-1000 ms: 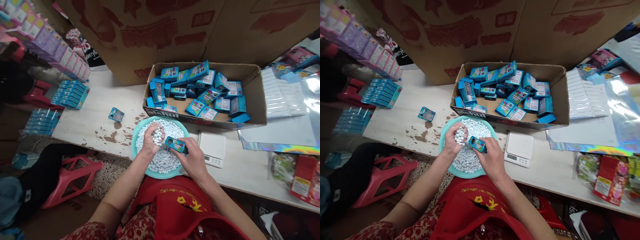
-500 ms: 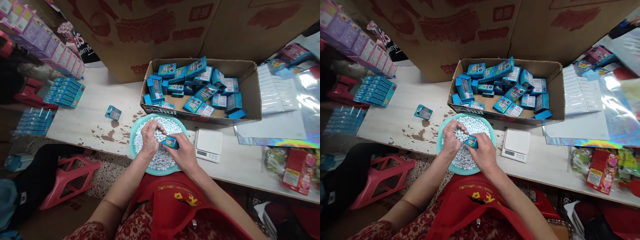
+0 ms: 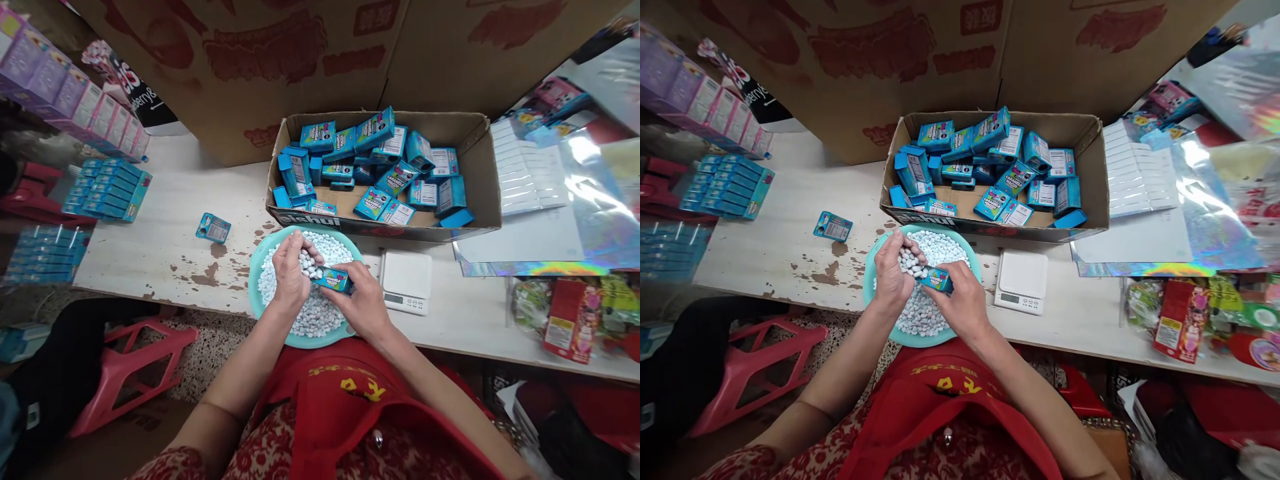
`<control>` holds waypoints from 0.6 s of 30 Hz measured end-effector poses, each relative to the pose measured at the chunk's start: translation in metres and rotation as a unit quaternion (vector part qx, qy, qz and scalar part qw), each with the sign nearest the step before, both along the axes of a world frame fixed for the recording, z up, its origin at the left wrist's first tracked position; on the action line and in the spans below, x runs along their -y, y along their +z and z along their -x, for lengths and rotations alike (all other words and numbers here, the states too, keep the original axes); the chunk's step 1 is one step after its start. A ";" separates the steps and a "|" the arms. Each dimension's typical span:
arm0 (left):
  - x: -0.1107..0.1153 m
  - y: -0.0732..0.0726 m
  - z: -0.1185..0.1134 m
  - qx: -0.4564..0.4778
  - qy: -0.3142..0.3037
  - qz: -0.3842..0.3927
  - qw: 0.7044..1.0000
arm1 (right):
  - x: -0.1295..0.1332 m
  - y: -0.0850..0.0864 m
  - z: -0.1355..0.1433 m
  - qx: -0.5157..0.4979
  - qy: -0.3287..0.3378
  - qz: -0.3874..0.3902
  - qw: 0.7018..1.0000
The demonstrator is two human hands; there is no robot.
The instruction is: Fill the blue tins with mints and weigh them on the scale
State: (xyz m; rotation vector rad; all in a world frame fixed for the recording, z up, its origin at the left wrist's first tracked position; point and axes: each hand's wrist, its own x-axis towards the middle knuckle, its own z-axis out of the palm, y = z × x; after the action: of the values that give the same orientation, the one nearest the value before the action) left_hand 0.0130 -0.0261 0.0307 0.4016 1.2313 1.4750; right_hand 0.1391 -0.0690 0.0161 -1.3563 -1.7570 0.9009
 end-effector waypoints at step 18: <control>0.006 0.013 -0.008 -0.089 0.038 -0.056 0.994 | 0.002 0.020 0.002 -0.010 0.007 0.002 1.000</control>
State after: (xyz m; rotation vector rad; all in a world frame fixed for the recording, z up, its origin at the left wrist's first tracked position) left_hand 0.0206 -0.0320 0.0438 0.5773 1.3192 1.6049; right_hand 0.1368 -0.0705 0.0365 -1.3342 -1.7536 0.9225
